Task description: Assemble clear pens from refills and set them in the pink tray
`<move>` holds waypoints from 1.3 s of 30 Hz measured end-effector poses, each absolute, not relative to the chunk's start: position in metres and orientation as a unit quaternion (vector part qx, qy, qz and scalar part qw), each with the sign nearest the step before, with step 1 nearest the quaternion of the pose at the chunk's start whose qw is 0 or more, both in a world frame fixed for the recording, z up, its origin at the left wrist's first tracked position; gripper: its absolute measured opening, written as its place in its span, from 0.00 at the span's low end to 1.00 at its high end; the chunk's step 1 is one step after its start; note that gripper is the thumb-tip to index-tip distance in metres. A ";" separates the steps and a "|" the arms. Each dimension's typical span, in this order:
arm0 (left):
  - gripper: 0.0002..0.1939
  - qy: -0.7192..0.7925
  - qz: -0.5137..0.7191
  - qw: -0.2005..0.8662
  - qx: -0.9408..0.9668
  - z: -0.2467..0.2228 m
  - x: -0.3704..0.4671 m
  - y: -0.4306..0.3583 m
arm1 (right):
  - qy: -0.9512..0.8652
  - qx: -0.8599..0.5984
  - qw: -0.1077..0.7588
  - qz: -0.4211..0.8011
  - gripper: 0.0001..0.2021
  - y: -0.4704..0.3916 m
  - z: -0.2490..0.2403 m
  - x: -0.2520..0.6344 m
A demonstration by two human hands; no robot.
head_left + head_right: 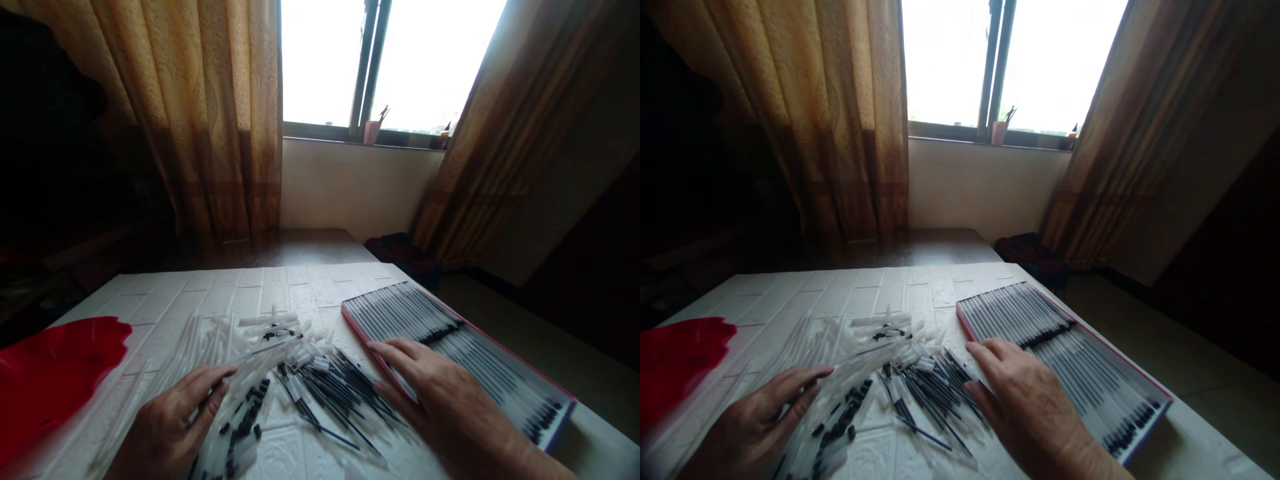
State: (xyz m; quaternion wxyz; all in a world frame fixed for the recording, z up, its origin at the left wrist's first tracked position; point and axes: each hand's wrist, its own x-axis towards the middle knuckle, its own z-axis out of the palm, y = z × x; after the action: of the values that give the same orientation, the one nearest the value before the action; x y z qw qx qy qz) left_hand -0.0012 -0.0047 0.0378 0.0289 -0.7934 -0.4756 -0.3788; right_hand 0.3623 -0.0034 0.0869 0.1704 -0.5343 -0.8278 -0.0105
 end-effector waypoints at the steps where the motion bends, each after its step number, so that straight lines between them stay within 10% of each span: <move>1: 0.18 -0.477 -0.377 0.029 -0.793 0.037 -0.001 -0.005 | -0.840 -0.514 0.172 -0.002 0.14 -0.004 0.089 0.349; 11: 0.12 -0.504 -0.385 0.066 -0.771 0.041 -0.005 -0.002 | -0.882 -0.445 0.145 0.048 0.08 0.013 0.073 0.235; 18: 0.13 -0.519 -0.395 0.077 -0.754 0.038 -0.010 0.000 | -0.917 -0.232 0.318 -0.062 0.03 0.000 0.004 0.176; 39: 0.13 -0.479 -0.399 0.040 -0.781 0.033 0.003 -0.008 | -0.891 -0.199 0.396 -0.100 0.19 -0.002 0.007 0.172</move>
State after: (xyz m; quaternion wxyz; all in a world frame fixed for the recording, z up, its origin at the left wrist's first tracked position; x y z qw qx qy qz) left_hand 0.0027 -0.0076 0.0333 0.0400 -0.7812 -0.4785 -0.3989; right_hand 0.1719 -0.0020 0.0073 0.3959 -0.1994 -0.8909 -0.0996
